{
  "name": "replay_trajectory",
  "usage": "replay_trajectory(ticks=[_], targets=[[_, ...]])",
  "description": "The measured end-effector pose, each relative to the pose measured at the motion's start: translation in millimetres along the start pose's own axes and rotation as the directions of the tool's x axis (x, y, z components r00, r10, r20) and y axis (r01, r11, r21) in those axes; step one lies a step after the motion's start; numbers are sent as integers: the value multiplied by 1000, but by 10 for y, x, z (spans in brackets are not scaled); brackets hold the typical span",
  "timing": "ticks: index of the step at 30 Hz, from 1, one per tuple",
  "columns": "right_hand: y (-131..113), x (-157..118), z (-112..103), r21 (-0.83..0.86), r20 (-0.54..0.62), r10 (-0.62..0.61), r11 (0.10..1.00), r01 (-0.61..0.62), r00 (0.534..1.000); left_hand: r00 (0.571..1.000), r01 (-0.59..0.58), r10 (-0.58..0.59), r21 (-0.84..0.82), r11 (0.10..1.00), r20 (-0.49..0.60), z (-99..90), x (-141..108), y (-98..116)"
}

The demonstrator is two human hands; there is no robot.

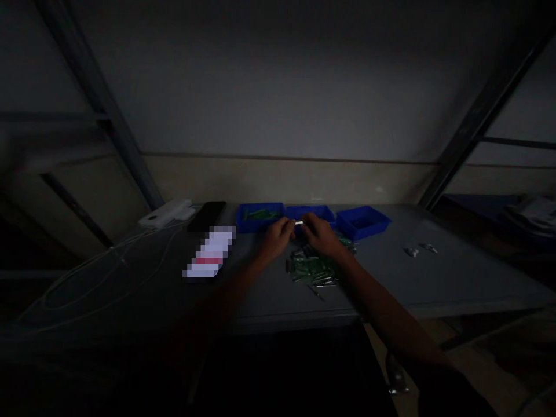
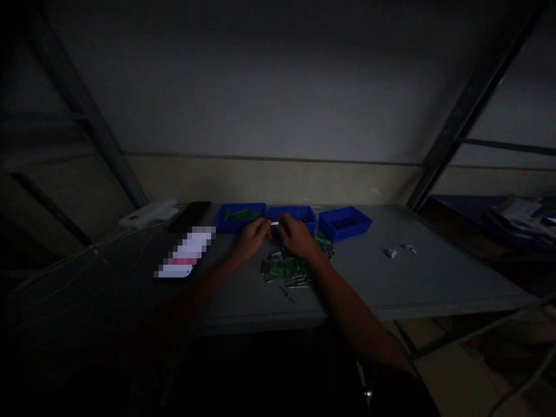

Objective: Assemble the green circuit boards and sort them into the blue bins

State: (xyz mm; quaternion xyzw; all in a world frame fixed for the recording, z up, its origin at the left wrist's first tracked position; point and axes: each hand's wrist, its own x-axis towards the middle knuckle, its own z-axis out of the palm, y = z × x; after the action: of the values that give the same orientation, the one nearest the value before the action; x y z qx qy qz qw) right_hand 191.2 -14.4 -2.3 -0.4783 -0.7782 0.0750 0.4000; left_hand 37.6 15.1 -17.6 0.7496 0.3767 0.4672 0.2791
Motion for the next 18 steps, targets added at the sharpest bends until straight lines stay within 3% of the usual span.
replay_trajectory(ticks=[10, 18], targets=[[-10, 22, 3, 47, -13, 87, 995, -87, 996, 988, -148, 150, 66, 987, -35, 26, -50, 89], [-81, -9, -5, 106, -6, 47, 993, -46, 999, 991, -84, 94, 107, 991, -92, -10, -25, 100]])
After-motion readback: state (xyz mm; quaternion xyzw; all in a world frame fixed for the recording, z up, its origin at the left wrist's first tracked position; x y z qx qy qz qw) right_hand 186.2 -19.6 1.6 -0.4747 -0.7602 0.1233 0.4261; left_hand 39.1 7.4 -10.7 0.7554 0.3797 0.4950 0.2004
